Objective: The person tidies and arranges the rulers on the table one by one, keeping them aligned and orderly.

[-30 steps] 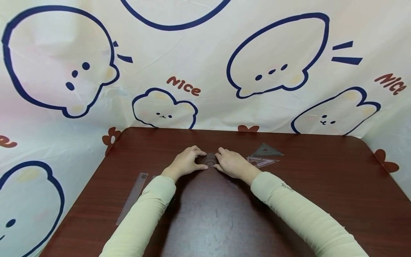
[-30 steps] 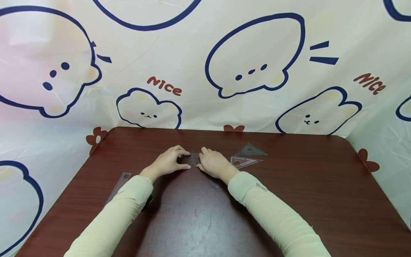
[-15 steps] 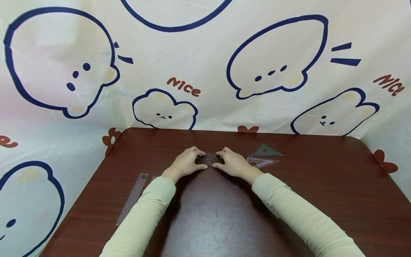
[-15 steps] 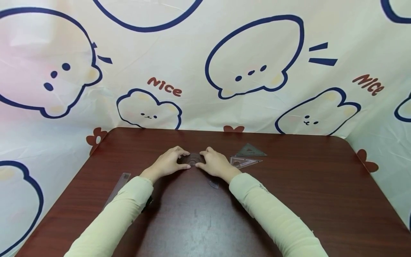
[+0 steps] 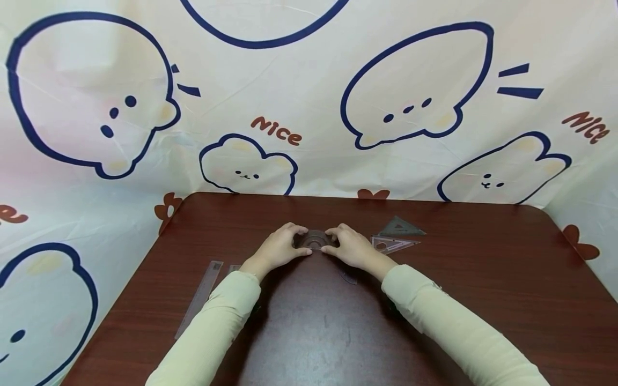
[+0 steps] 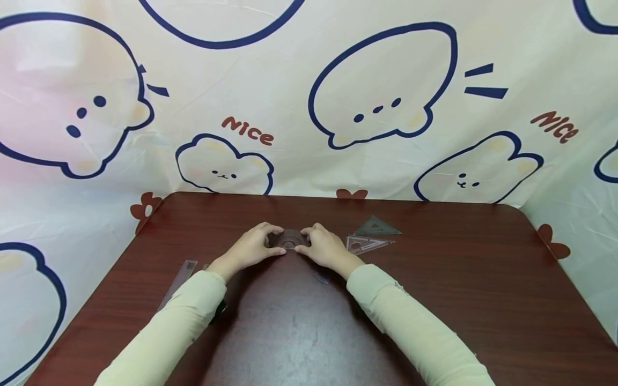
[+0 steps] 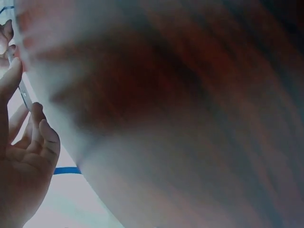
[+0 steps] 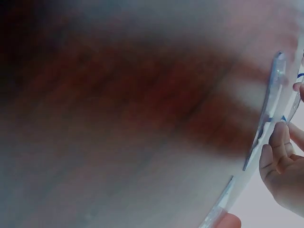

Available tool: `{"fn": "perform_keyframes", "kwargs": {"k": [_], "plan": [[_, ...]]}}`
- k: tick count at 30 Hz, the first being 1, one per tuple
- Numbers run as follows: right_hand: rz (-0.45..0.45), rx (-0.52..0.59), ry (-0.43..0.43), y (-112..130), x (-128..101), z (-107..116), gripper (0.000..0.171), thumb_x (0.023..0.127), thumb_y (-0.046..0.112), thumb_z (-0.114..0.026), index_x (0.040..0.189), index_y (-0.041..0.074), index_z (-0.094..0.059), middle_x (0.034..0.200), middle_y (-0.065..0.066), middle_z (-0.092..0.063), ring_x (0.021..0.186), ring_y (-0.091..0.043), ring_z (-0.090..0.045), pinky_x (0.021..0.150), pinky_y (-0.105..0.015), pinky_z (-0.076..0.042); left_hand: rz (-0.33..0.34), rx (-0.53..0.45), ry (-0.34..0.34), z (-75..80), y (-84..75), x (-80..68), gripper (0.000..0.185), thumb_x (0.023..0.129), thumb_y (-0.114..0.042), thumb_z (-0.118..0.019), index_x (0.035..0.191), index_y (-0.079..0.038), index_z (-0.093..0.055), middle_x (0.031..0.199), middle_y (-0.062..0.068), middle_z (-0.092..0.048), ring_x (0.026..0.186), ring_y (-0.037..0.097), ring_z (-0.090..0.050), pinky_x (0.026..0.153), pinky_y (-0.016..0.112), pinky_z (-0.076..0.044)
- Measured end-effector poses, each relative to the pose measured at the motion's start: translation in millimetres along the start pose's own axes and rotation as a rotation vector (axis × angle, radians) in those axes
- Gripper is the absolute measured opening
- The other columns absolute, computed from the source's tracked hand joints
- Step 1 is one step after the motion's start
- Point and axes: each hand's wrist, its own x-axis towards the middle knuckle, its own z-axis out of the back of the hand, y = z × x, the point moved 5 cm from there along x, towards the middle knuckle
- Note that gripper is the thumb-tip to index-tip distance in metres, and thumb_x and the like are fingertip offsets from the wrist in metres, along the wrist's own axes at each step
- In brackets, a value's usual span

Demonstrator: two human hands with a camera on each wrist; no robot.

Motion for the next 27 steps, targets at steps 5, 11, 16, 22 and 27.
{"fn": "perform_keyframes", "kwargs": {"k": [5, 11, 16, 22, 27], "plan": [[0.013, 0.015, -0.035, 4.3, -6.6, 2.8, 0.05, 0.094, 0.039, -0.068, 0.135, 0.009, -0.06, 0.103, -0.001, -0.055, 0.081, -0.015, -0.054, 0.069, -0.033, -0.046, 0.009, -0.03, -0.034, 7.1, -5.6, -8.6, 0.055, 0.085, -0.031, -0.08, 0.132, -0.007, -0.062, 0.122, 0.008, -0.061, 0.107, 0.023, -0.06, 0.092, 0.042, -0.048], [0.058, 0.088, -0.075, 8.5, -18.0, 5.6, 0.047, 0.091, 0.034, -0.073, 0.13, 0.008, -0.063, 0.098, 0.0, -0.054, 0.073, -0.013, -0.051, 0.065, -0.031, -0.044, 0.032, -0.04, -0.052, 14.1, -15.7, -22.5, 0.058, 0.083, -0.033, -0.082, 0.132, -0.008, -0.063, 0.118, 0.005, -0.062, 0.102, 0.021, -0.06, 0.086, 0.041, -0.05], [0.086, 0.115, -0.083, 12.1, -31.3, 5.5, 0.045, 0.089, 0.031, -0.076, 0.126, 0.009, -0.064, 0.095, 0.002, -0.054, 0.071, -0.011, -0.05, 0.064, -0.029, -0.044, 0.015, 0.007, -0.065, 15.6, -23.0, -33.1, 0.056, 0.08, -0.037, -0.084, 0.126, -0.01, -0.067, 0.111, 0.002, -0.063, 0.102, 0.02, -0.062, 0.085, 0.042, -0.051], [0.068, 0.144, -0.088, 17.0, -47.3, 3.5, 0.042, 0.087, 0.029, -0.078, 0.122, 0.009, -0.066, 0.09, 0.004, -0.055, 0.07, -0.01, -0.049, 0.062, -0.028, -0.043, -0.003, 0.034, -0.038, 15.0, -28.9, -45.5, 0.054, 0.079, -0.039, -0.084, 0.123, -0.013, -0.068, 0.111, 0.0, -0.065, 0.096, 0.017, -0.061, 0.083, 0.041, -0.051], [0.034, 0.188, -0.087, 22.7, -58.2, 1.8, 0.041, 0.087, 0.028, -0.078, 0.121, 0.008, -0.067, 0.089, 0.004, -0.055, 0.068, -0.011, -0.048, 0.061, -0.028, -0.042, -0.005, 0.029, -0.004, 18.4, -31.2, -54.8, 0.054, 0.081, -0.04, -0.083, 0.126, -0.016, -0.066, 0.114, -0.002, -0.065, 0.092, 0.013, -0.059, 0.082, 0.041, -0.05]]}}
